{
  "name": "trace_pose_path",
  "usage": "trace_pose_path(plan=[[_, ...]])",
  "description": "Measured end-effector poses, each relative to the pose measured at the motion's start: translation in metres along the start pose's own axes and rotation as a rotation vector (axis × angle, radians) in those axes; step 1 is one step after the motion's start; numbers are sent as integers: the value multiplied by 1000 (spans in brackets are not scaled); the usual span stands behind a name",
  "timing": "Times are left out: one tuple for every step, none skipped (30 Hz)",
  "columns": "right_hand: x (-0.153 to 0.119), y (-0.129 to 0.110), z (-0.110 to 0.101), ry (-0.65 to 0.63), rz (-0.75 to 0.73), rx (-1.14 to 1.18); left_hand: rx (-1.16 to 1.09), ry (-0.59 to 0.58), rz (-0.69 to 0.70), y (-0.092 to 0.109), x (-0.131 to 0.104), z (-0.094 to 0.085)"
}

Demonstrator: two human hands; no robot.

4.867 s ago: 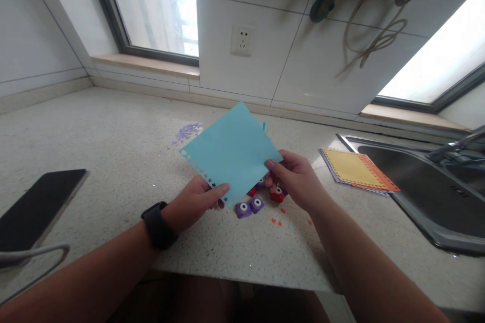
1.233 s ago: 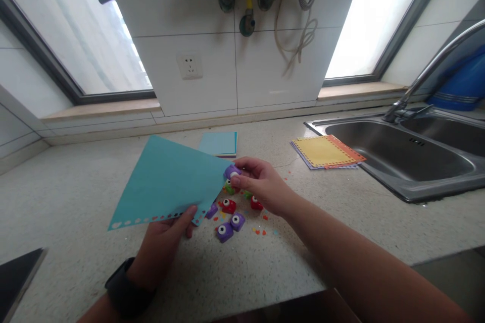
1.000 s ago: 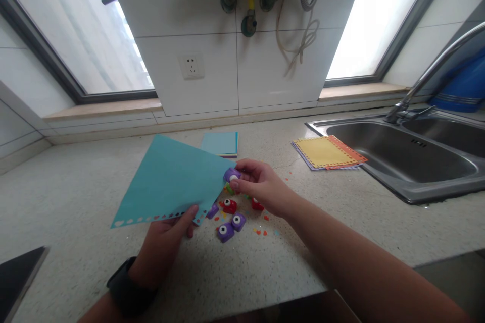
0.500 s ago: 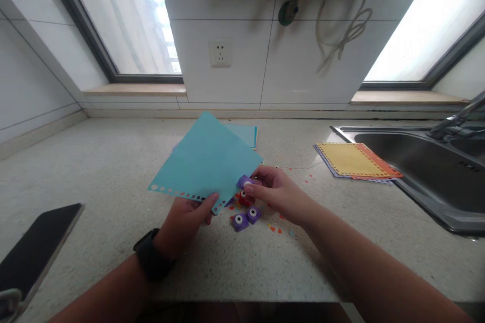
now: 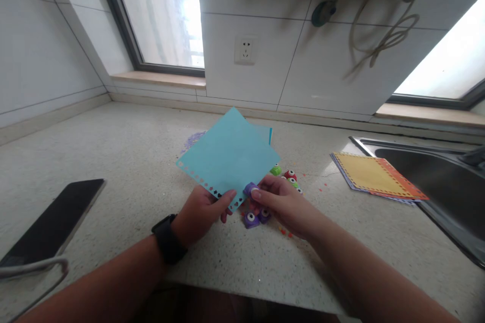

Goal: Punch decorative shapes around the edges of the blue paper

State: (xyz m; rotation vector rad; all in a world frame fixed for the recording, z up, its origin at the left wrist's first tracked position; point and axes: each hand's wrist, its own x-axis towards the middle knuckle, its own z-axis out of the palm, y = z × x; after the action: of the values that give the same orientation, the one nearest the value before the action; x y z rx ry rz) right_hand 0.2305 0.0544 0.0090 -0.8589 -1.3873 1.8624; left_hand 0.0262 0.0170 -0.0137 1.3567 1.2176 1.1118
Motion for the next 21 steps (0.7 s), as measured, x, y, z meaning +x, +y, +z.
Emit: trace_pose_path(plan=[[0,0,1,6,12,-9,2,-7,7,-1,0,0],[0,1,1,14,22,-19,5,-14,14,-2,0,-1],[0,1,1,21,29,-29,10,-19,19,-3,0,-1],[0,1,1,22,32,-36,13,-22,23,-3,0,-1],[0,1,1,21,33,-40,14,-26,26,-3,0,-1],[1,2,1,15,35,-42,12,-31,30,-2,0,-2],[1,2,1,8,38,-42,8,-35,34,-1,0,-1],[1,3,1,1,43,-41,6,-44,39,0,0,-1],[1,4,0,-5,49,-40,4,-50,42,1,0,-1],[1,4,0,-7,57,-39,3,-54,42,2,0,-1],[1,5,0,-9,63,-40,5,-55,40,2,1,-2],[1,5,0,-15,67,-42,10,-52,37,2,1,-2],[1,5,0,-24,68,-45,16,-49,34,2,1,-2],[1,5,0,-37,68,-48,22,-47,31,2,1,-2],[1,5,0,-50,67,-50,25,-46,31,1,0,-3],[2,5,0,-60,68,-50,26,-48,33,1,0,-3],[2,5,0,-63,71,-48,24,-50,34,0,0,-3],[2,5,0,-59,74,-47,22,-52,35,0,0,-3],[2,5,0,-51,76,-45,21,-55,35,-1,1,-3],[3,5,1,-44,78,-44,23,-55,34,-1,1,-4],[3,6,1,-40,78,-46,25,-56,34,-1,1,-3]])
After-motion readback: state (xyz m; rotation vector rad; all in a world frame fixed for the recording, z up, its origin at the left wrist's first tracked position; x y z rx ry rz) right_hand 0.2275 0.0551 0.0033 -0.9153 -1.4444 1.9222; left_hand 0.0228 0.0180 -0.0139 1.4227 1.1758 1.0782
